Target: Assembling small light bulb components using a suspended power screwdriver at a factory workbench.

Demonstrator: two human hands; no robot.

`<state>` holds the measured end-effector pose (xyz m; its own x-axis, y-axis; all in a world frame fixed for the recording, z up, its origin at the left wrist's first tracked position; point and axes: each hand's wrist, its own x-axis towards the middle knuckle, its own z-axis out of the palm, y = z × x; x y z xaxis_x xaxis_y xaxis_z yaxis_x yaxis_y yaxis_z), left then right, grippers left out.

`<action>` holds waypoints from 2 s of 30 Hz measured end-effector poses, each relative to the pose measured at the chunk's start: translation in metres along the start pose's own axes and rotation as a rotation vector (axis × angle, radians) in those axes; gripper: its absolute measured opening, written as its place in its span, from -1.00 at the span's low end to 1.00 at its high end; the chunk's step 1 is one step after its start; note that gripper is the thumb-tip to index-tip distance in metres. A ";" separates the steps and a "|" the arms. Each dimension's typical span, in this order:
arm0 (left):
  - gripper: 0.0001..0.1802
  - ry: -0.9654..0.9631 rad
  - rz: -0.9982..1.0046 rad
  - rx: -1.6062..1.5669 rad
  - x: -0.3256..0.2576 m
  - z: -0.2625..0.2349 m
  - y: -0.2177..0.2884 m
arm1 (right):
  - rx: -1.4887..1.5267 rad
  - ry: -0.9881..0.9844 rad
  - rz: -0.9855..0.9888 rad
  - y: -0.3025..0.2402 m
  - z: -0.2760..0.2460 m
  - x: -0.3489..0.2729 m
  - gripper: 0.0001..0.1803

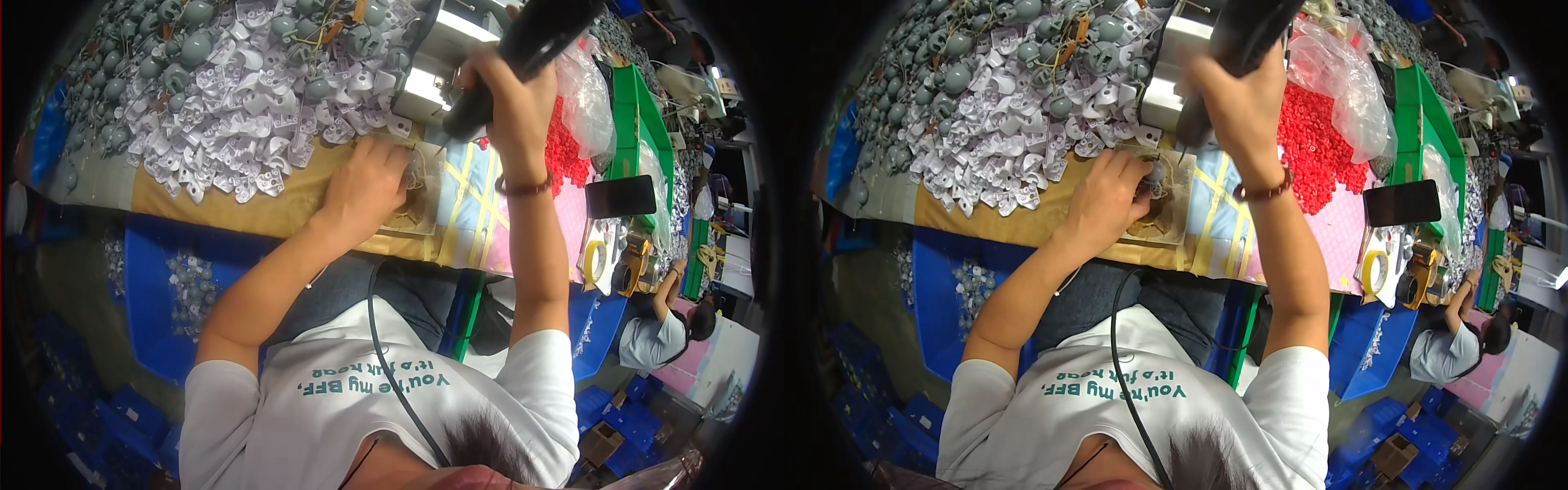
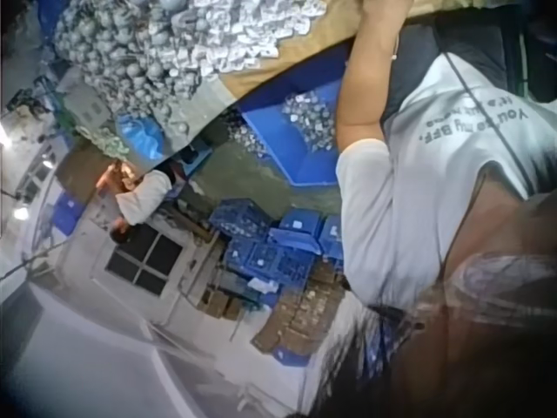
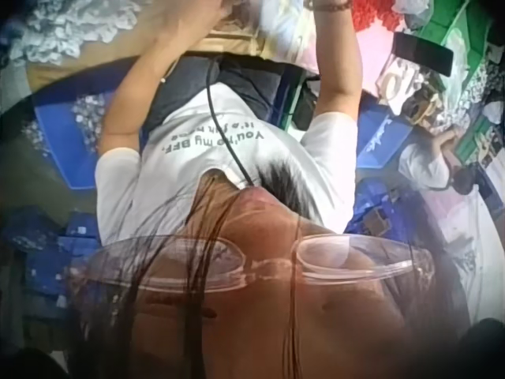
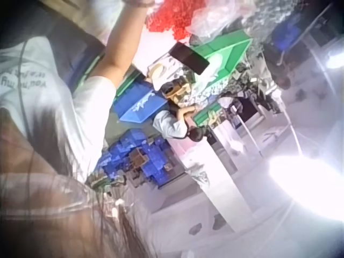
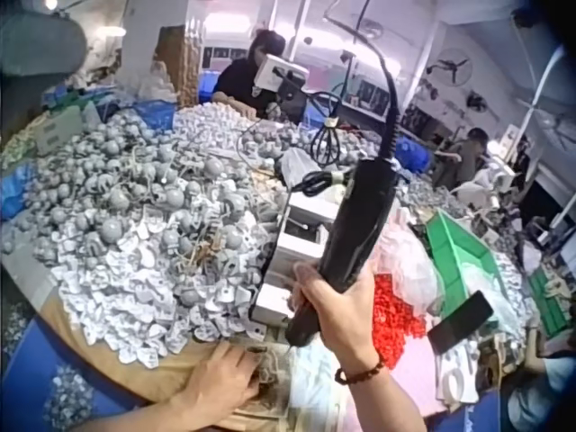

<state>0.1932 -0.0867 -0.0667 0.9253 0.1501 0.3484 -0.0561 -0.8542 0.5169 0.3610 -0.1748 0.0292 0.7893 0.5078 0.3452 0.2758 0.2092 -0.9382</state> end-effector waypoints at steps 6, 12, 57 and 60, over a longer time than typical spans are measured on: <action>-0.65 0.039 -0.049 -0.044 -0.001 0.003 0.001 | 0.114 -0.023 -0.092 -0.004 0.020 -0.050 -0.84; -0.73 0.068 -0.010 -0.007 0.000 0.005 0.000 | 0.168 -0.025 -0.114 -0.001 0.025 -0.062 -0.85; -0.57 0.060 -0.033 -0.211 -0.004 -0.001 -0.004 | -0.045 0.436 0.027 0.022 -0.059 -0.053 -0.69; -0.61 0.062 -0.061 -0.256 -0.012 -0.003 -0.001 | -0.126 0.474 0.020 0.041 -0.068 -0.063 -0.63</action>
<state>0.1816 -0.0862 -0.0693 0.9054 0.2341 0.3541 -0.1016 -0.6905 0.7162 0.3603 -0.2553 -0.0325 0.9499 0.0685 0.3049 0.2988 0.0858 -0.9504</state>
